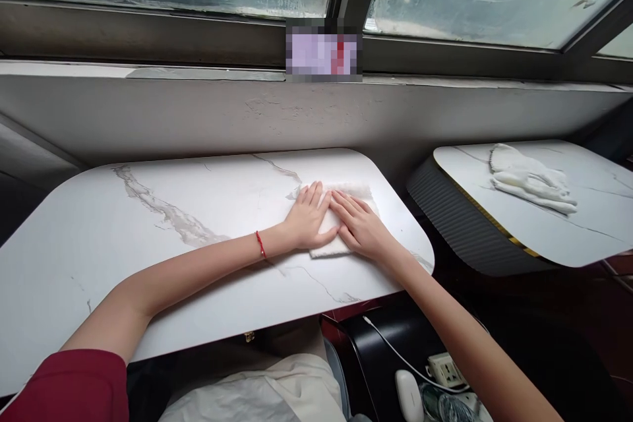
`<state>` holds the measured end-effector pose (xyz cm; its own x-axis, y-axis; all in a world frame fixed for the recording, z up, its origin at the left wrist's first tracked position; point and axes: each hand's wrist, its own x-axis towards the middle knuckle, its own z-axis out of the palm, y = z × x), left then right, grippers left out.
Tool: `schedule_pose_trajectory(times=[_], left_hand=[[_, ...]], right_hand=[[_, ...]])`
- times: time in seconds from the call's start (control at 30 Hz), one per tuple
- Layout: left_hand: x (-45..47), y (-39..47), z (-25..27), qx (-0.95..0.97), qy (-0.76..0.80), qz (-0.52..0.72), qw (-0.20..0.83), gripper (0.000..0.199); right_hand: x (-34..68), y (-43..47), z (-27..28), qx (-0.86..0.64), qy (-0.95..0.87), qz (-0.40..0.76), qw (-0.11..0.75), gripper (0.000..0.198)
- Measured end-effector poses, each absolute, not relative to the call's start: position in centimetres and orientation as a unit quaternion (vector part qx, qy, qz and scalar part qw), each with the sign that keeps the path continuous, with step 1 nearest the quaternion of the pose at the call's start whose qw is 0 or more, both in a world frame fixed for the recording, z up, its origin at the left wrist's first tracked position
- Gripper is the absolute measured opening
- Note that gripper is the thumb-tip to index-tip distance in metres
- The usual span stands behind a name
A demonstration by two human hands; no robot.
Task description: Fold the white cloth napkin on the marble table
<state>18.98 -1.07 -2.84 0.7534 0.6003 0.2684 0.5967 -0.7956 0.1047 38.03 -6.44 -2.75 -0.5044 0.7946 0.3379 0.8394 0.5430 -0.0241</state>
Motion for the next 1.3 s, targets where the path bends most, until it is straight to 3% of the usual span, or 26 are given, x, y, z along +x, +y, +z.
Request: schedule_pose_trajectory(times=[0.3, 0.7, 1.03, 1.3], left_hand=[[21.6, 7.5, -2.3, 0.907, 0.387, 0.168, -0.016, 0.071], [25.1, 11.2, -1.5, 0.889, 0.429, 0.156, -0.039, 0.058], [25.9, 9.7, -2.3, 0.898, 0.4, 0.181, -0.028, 0.062], [27.9, 2.3, -3.4, 0.943, 0.267, 0.198, -0.015, 0.072]], right_hand=[[40.1, 4.3, -3.6, -0.477, -0.858, -0.054, 0.185, 0.057], [43.0, 10.0, -4.0, -0.493, -0.833, -0.028, 0.251, 0.052], [43.8, 7.7, -3.1, -0.502, -0.835, -0.002, 0.226, 0.053], [46.2, -4.4, -3.9, -0.546, -0.814, -0.09, 0.177, 0.057]])
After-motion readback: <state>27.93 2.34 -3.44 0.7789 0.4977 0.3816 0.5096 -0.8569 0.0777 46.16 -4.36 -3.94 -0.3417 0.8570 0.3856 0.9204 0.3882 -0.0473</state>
